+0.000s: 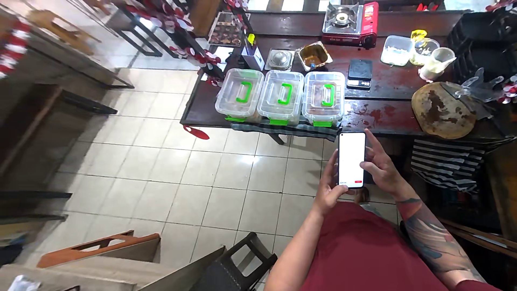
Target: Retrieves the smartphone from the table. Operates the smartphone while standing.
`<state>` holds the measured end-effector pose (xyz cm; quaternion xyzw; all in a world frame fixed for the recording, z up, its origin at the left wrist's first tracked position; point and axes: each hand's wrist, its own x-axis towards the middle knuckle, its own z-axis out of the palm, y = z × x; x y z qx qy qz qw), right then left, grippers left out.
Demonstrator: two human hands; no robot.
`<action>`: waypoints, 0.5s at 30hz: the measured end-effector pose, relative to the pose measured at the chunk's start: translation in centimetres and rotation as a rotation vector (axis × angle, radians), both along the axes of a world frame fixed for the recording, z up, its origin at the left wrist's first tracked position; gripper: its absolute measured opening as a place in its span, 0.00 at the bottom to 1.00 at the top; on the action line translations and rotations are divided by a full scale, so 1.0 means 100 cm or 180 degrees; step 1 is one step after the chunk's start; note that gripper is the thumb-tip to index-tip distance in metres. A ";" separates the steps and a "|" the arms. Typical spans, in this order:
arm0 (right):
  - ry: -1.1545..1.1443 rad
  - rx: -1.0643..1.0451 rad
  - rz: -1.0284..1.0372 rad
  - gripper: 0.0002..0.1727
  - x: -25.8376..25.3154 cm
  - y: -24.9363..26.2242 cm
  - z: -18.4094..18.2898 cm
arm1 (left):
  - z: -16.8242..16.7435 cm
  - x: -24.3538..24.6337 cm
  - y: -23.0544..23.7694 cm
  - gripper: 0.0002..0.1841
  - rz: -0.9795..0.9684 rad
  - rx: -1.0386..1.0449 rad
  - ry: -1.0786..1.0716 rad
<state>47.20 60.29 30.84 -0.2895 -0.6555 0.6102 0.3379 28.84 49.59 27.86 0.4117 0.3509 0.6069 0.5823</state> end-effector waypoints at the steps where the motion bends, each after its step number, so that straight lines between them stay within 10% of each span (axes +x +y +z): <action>1: -0.0007 0.0010 -0.0015 0.48 -0.001 0.000 -0.001 | 0.000 0.000 0.000 0.51 0.0005 0.0009 0.0008; 15: -0.0048 0.0326 -0.0318 0.43 -0.009 0.012 0.012 | 0.000 0.001 -0.001 0.50 -0.0055 0.0077 0.0002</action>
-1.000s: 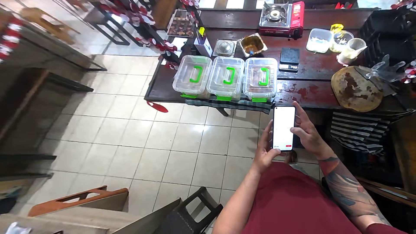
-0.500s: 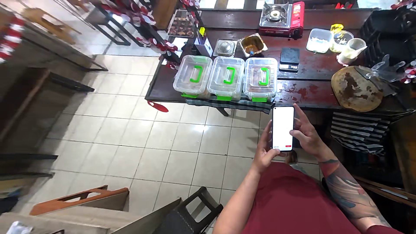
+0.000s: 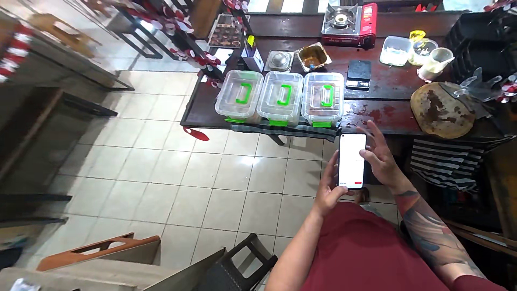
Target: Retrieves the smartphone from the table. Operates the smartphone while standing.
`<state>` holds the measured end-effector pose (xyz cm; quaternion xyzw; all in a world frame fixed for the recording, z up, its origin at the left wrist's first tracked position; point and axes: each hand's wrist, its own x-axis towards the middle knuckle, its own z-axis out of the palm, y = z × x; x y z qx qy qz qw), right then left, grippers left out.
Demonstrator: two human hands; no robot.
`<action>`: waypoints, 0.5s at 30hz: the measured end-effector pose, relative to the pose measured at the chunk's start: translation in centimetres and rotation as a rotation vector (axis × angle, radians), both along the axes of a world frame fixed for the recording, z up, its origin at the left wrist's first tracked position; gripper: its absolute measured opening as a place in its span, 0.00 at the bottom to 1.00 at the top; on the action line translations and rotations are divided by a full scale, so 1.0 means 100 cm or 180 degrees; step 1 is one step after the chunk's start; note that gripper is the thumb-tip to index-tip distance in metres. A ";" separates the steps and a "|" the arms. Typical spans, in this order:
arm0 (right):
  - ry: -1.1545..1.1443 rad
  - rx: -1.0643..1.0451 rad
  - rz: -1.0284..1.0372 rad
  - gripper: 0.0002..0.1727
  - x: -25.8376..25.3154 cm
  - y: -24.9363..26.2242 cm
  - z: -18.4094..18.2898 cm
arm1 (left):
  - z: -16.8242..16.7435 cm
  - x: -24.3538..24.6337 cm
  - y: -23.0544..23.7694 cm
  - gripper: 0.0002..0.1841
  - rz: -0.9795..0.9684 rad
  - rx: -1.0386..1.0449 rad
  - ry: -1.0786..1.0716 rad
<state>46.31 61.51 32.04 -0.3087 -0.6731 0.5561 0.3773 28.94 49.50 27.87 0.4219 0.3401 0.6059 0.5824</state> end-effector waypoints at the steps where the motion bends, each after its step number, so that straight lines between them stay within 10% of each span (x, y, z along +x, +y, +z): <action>1: -0.0036 0.0123 -0.0075 0.45 -0.002 0.003 0.003 | 0.000 0.000 0.000 0.50 -0.0019 0.0001 0.0005; 15: -0.0468 0.0745 -0.0371 0.47 -0.006 0.013 0.023 | 0.003 0.004 -0.003 0.51 -0.0044 -0.0029 0.0044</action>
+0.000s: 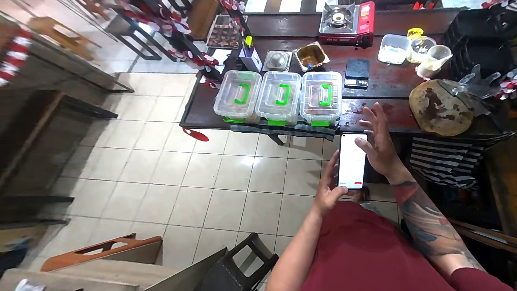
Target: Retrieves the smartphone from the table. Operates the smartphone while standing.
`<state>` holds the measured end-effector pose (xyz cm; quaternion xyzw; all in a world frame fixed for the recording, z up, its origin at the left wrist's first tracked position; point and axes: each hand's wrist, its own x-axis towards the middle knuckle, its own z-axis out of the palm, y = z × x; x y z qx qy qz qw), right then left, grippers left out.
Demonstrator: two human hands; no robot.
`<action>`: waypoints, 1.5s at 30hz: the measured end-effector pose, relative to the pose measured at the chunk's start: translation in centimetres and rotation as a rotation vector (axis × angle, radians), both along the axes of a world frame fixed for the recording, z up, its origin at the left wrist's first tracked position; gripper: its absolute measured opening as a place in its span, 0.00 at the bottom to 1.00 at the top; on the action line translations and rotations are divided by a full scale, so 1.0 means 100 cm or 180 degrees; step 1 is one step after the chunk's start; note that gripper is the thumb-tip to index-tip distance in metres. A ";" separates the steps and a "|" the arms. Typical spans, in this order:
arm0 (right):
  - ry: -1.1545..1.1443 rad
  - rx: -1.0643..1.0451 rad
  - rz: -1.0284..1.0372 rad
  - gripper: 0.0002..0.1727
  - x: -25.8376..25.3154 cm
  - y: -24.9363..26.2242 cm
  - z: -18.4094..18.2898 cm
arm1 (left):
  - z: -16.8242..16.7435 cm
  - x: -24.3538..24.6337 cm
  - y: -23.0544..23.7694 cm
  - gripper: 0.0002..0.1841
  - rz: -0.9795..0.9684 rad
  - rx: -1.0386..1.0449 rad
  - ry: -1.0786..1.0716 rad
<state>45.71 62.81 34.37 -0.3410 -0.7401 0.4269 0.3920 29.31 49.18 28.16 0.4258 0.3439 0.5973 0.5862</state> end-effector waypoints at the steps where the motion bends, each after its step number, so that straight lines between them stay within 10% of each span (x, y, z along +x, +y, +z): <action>1: 0.0020 -0.0013 0.0009 0.47 0.001 -0.001 0.000 | 0.000 0.000 0.000 0.51 -0.0004 0.0001 0.0010; 14: 0.0810 -0.1485 0.0878 0.50 0.029 -0.044 -0.038 | 0.004 0.001 0.002 0.49 0.0213 0.0048 0.0117; 45: 0.0988 -0.1262 0.0828 0.50 0.034 -0.054 -0.043 | 0.004 0.008 0.011 0.53 0.0302 0.0208 0.0128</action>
